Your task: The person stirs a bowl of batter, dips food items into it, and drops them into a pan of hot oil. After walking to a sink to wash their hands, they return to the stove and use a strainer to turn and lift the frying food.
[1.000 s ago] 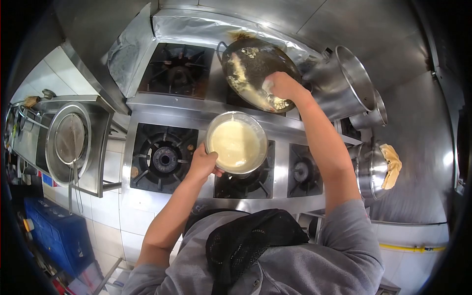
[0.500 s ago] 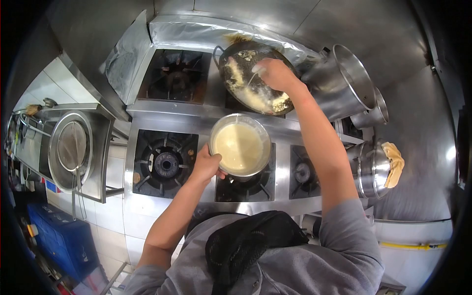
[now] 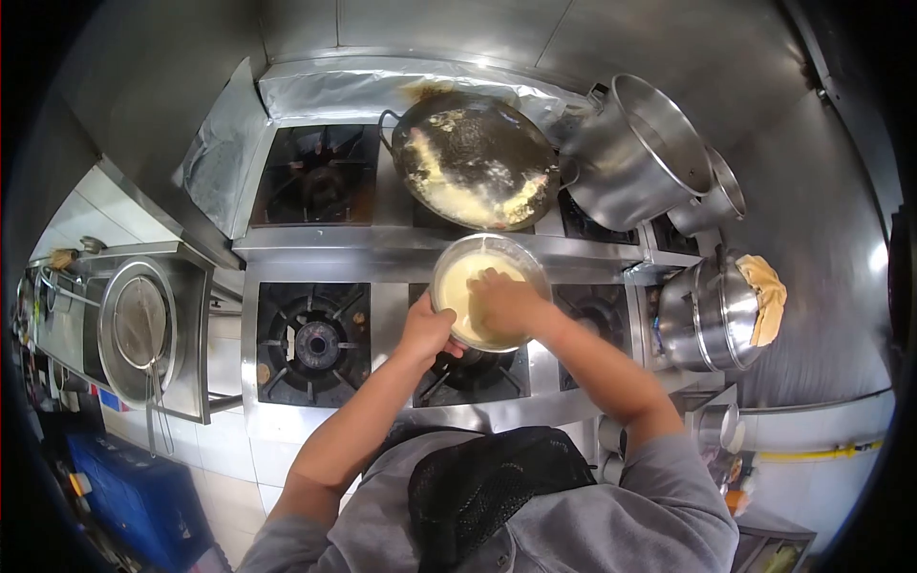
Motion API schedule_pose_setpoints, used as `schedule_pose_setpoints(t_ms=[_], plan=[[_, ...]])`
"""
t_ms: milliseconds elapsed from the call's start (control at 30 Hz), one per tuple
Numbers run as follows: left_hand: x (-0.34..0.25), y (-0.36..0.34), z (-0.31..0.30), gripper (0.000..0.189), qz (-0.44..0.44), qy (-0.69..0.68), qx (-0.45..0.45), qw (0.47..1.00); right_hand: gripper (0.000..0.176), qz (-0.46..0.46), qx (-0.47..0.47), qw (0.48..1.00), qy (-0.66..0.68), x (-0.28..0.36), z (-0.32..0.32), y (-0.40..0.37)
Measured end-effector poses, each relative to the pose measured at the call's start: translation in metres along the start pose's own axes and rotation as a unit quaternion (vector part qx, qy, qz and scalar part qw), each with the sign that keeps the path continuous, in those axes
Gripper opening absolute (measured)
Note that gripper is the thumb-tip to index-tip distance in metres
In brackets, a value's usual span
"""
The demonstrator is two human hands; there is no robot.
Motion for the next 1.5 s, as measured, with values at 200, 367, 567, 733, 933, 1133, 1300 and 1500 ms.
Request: schedule_pose_setpoints(t_ms=[200, 367, 567, 733, 933, 1133, 1300, 1500], plan=[[-0.002, 0.010, 0.031, 0.048, -0.001, 0.014, 0.021, 1.000, 0.043, 0.000, 0.109, 0.990, 0.094, -0.023, -0.008, -0.017], [-0.008, 0.019, 0.044, 0.046, 0.003, 0.019, 0.039, 0.999, 0.034, -0.083, -0.004, 0.968, 0.238, -0.041, -0.098, -0.037], [-0.016, 0.025, 0.047, 0.047, 0.009, 0.031, 0.029, 0.999, 0.032, 0.015, -0.090, 0.923, 0.375, -0.090, -0.179, 0.003], [-0.015, 0.019, 0.038, 0.051, -0.001, 0.036, 0.019, 0.999, 0.033, 0.015, -0.091, 0.951, 0.294, -0.141, -0.164, 0.076], [-0.007, 0.008, 0.016, 0.053, 0.007, 0.035, 0.002, 0.999, 0.032, 0.029, -0.124, 0.982, 0.140, -0.188, -0.163, 0.115], [0.001, -0.001, -0.007, 0.047, 0.004, 0.018, -0.011, 1.000, 0.032, 0.126, -0.167, 0.974, 0.088, -0.203, -0.179, 0.118], [0.011, -0.002, -0.022, 0.056, 0.003, -0.005, -0.010, 1.000, 0.033, 0.047, -0.137, 0.987, 0.073, -0.174, -0.164, 0.119], [0.005, -0.014, -0.030, 0.045, 0.020, -0.003, -0.025, 0.999, 0.033, 0.039, -0.113, 0.990, 0.070, -0.181, -0.142, 0.132]])
Point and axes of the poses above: each hand's wrist, its own y-axis towards the middle knuckle, its own z-axis out of the palm, x = y × z, the point moved 5 cm from there along y, towards the middle knuckle, and after that the axes turned 8 degrees about y, right-handed, at the moved point
